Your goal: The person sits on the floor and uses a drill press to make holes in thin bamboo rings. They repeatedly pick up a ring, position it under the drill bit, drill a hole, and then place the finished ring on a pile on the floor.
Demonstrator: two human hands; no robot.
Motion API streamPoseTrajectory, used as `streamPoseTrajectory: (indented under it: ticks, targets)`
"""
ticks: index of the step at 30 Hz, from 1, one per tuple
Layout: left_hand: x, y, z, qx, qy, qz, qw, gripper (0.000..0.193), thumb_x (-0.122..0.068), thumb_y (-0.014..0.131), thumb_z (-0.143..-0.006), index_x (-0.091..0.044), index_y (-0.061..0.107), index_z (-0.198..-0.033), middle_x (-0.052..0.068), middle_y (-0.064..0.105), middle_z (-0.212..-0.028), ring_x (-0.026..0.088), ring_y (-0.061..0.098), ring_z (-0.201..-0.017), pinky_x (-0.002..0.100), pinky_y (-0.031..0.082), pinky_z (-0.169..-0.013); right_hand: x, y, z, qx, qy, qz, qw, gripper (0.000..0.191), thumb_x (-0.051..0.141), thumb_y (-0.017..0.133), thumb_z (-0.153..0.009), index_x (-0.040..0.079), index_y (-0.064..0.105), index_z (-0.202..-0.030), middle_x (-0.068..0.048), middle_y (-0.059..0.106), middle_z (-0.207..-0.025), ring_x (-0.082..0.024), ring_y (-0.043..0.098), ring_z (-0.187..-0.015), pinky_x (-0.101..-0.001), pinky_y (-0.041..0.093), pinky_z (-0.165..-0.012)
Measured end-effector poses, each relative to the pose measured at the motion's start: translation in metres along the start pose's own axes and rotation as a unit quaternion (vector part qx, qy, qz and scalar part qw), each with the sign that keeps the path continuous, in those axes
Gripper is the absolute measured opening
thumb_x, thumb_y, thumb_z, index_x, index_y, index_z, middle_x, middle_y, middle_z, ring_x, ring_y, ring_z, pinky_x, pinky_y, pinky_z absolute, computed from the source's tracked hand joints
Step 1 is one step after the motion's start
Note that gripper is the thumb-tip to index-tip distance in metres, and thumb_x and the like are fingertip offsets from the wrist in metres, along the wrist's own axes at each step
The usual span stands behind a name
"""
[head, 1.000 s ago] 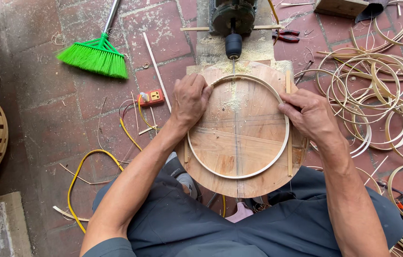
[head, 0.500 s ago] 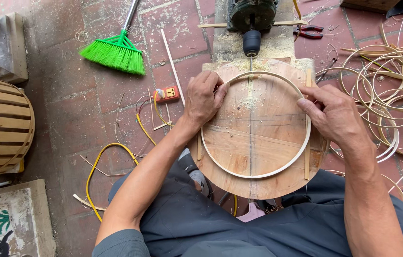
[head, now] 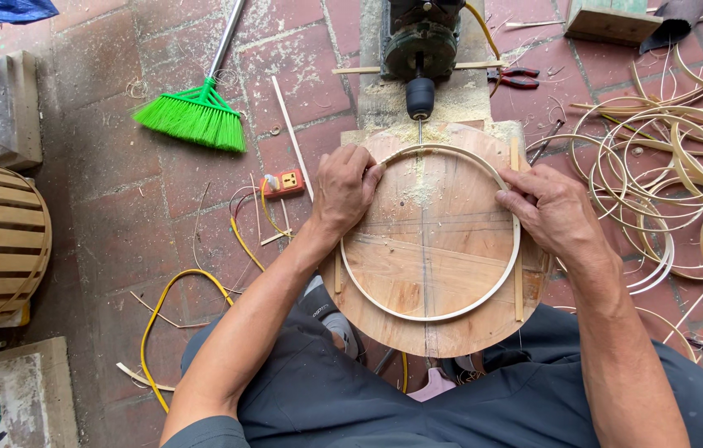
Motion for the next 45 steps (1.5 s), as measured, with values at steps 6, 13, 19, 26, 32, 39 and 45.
streamPoseTrajectory:
  ticks: [6, 13, 19, 26, 32, 39, 45]
  targets:
    - [0.002, 0.004, -0.001, 0.005, 0.001, -0.004, 1.000, 0.021, -0.019, 0.078, -0.090, -0.008, 0.061, -0.085, 0.006, 0.059, -0.080, 0.024, 0.057, -0.075, 0.040, 0.039, -0.068, -0.005, 0.005, -0.001, 0.007, 0.011, 0.009, 1.000, 0.039, 0.022, 0.076, -0.091, 0.013, 0.073, -0.128, -0.012, 0.066, -0.086, -0.025, 0.066, -0.076, -0.0389, 0.055, -0.069]
    - [0.010, 0.010, 0.002, 0.005, -0.001, 0.000, 1.000, 0.021, -0.021, 0.076, -0.092, -0.009, 0.061, -0.084, 0.005, 0.060, -0.079, 0.022, 0.055, -0.072, 0.038, 0.039, -0.069, 0.007, 0.007, 0.003, -0.048, -0.028, 0.023, 0.998, 0.035, 0.018, 0.075, -0.090, 0.009, 0.074, -0.124, -0.011, 0.071, -0.092, -0.027, 0.070, -0.079, -0.0400, 0.056, -0.070]
    - [-0.044, -0.037, -0.015, 0.037, 0.005, 0.018, 0.999, 0.017, -0.011, 0.077, -0.087, -0.005, 0.062, -0.083, 0.013, 0.064, -0.078, 0.034, 0.062, -0.072, 0.047, 0.046, -0.068, 0.044, -0.034, 0.032, -0.141, -0.041, 0.014, 0.989, 0.020, 0.010, 0.072, -0.092, 0.008, 0.075, -0.111, -0.012, 0.069, -0.087, -0.026, 0.070, -0.072, -0.0395, 0.056, -0.064]
    - [-0.072, -0.103, 0.001, 0.049, -0.020, 0.186, 0.981, 0.027, -0.006, 0.071, -0.109, 0.001, 0.061, -0.133, 0.010, 0.066, -0.114, 0.014, 0.064, -0.099, 0.025, 0.054, -0.090, -0.078, -0.163, 0.130, -0.311, 0.028, 0.143, 0.939, 0.009, 0.005, 0.068, -0.109, 0.003, 0.071, -0.118, -0.015, 0.071, -0.099, -0.025, 0.069, -0.087, -0.0391, 0.054, -0.078]
    - [0.022, -0.093, 0.073, 0.065, -0.069, 0.187, 0.978, 0.019, -0.003, 0.057, -0.115, 0.008, 0.059, -0.130, 0.011, 0.061, -0.110, 0.013, 0.059, -0.093, 0.023, 0.050, -0.091, -0.214, -0.100, 0.317, -0.388, 0.251, -0.004, 0.887, 0.015, 0.018, 0.068, -0.104, 0.005, 0.072, -0.110, -0.014, 0.074, -0.099, -0.024, 0.072, -0.087, -0.0376, 0.056, -0.075]
    - [0.084, -0.054, 0.062, 0.126, -0.123, 0.272, 0.946, 0.029, -0.017, 0.064, -0.114, 0.006, 0.056, -0.129, 0.009, 0.066, -0.099, 0.008, 0.061, -0.079, 0.018, 0.050, -0.076, -0.240, 0.056, 0.415, -0.244, 0.420, 0.177, 0.856, 0.044, 0.027, 0.075, -0.079, 0.000, 0.072, -0.114, -0.026, 0.068, -0.111, -0.044, 0.064, -0.099, -0.0551, 0.052, -0.082]
    - [0.041, -0.069, 0.072, 0.084, -0.103, 0.251, 0.959, 0.023, -0.013, 0.062, -0.115, 0.008, 0.057, -0.122, 0.010, 0.067, -0.100, 0.008, 0.060, -0.080, 0.018, 0.049, -0.079, -0.254, 0.023, 0.438, -0.188, 0.504, 0.192, 0.821, 0.012, 0.018, 0.065, -0.100, 0.012, 0.075, -0.102, -0.017, 0.073, -0.094, -0.040, 0.070, -0.086, -0.0553, 0.054, -0.075]
Point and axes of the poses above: each hand's wrist, its own z-axis away from the middle knuckle, its own y-axis out of the palm, x = y × z, the point moved 4 cm from there along -z, towards the middle knuckle
